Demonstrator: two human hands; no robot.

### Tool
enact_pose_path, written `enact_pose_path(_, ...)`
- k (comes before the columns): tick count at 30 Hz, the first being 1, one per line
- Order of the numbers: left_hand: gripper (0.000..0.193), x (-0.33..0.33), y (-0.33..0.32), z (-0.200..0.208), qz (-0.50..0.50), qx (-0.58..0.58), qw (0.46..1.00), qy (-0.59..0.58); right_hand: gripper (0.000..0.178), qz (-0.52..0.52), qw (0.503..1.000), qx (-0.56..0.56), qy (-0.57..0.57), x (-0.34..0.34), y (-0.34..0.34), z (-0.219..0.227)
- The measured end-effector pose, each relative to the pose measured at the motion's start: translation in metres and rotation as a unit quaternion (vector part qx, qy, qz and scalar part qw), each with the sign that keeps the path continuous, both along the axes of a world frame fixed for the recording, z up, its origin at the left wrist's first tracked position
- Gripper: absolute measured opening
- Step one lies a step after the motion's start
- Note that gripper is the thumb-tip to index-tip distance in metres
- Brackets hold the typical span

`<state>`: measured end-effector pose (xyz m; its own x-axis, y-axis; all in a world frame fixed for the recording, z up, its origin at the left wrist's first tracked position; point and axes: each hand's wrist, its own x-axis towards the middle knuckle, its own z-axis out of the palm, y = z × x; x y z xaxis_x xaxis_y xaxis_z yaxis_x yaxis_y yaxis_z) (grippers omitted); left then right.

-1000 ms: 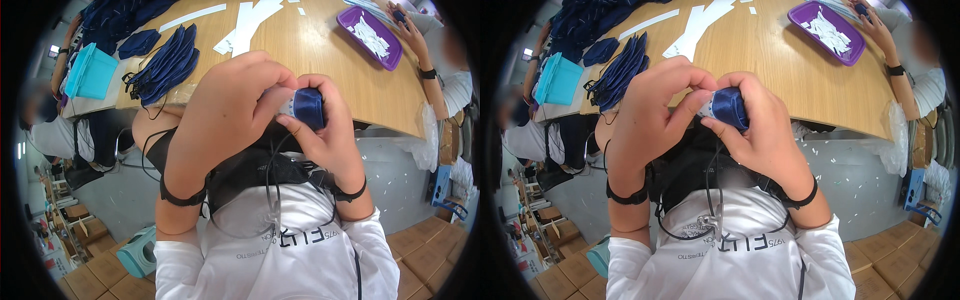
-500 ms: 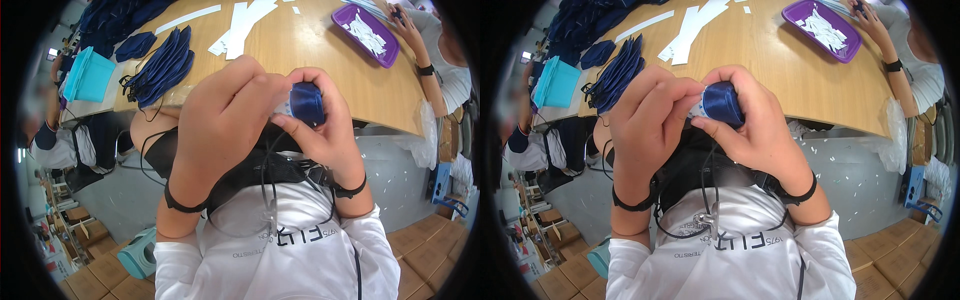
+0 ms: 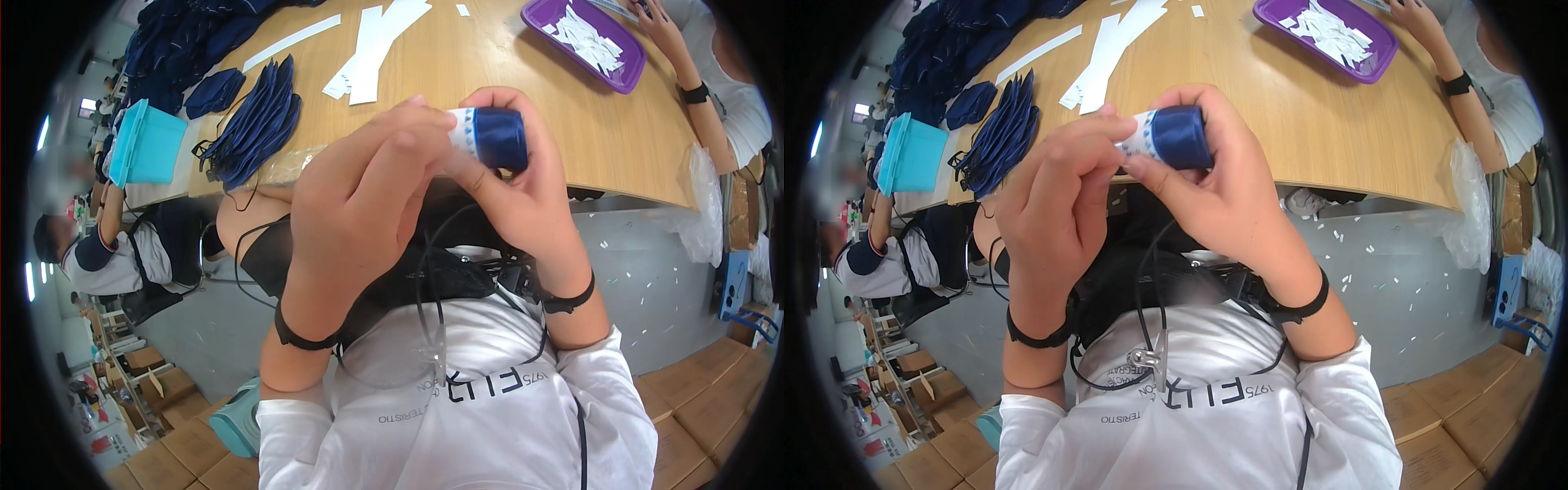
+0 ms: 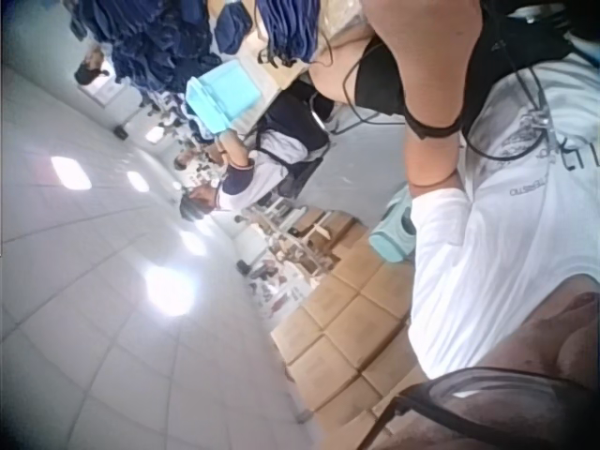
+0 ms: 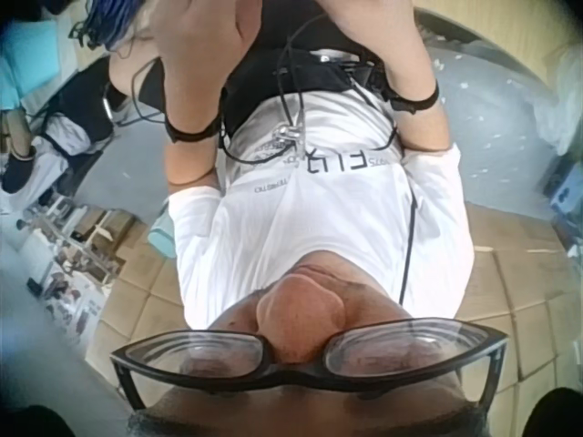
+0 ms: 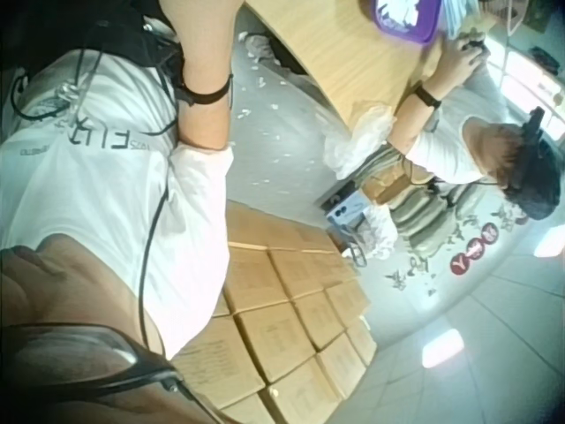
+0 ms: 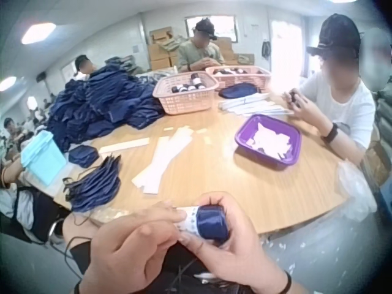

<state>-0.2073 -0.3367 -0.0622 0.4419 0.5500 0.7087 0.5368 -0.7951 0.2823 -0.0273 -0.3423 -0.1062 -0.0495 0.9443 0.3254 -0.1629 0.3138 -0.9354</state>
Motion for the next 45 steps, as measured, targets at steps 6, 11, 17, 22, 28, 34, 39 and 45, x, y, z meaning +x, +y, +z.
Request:
enact_pose_path(6,0.013,0.011,0.000,0.017,-0.076,-0.028,0.988,0.134,0.027,0.065,0.937,-0.162,0.303,0.007,0.009,-0.018)
enact_pose_path(11,0.015,0.003,0.007,0.008,-0.098,-0.209,0.973,-0.014,0.027,0.121,0.902,-0.211,0.357,0.017,0.018,-0.024)
enact_pose_path(17,0.023,0.019,-0.007,0.006,-0.055,-0.286,0.944,-0.158,0.031,0.227,0.900,-0.132,0.349,0.026,0.032,-0.040)
enact_pose_path(22,0.026,0.025,0.001,0.003,-0.112,-0.271,0.941,-0.170,0.054,0.215,0.941,-0.024,0.260,0.017,0.026,-0.053)
enact_pose_path(28,0.023,0.035,-0.003,0.002,-0.092,-0.274,0.944,-0.156,0.062,0.218,0.924,0.010,0.315,0.019,0.024,-0.054)
enact_pose_path(34,0.021,0.031,0.002,-0.006,-0.091,-0.300,0.935,-0.165,0.073,0.282,0.901,-0.061,0.323,0.027,0.026,-0.058)
enact_pose_path(39,0.022,0.013,0.008,-0.012,-0.074,-0.285,0.945,-0.142,0.070,0.297,0.901,-0.062,0.310,0.026,0.029,-0.056)
enact_pose_path(45,0.025,0.012,0.009,-0.017,-0.110,-0.278,0.938,-0.174,0.070,0.261,0.920,-0.124,0.266,0.027,0.024,-0.045)
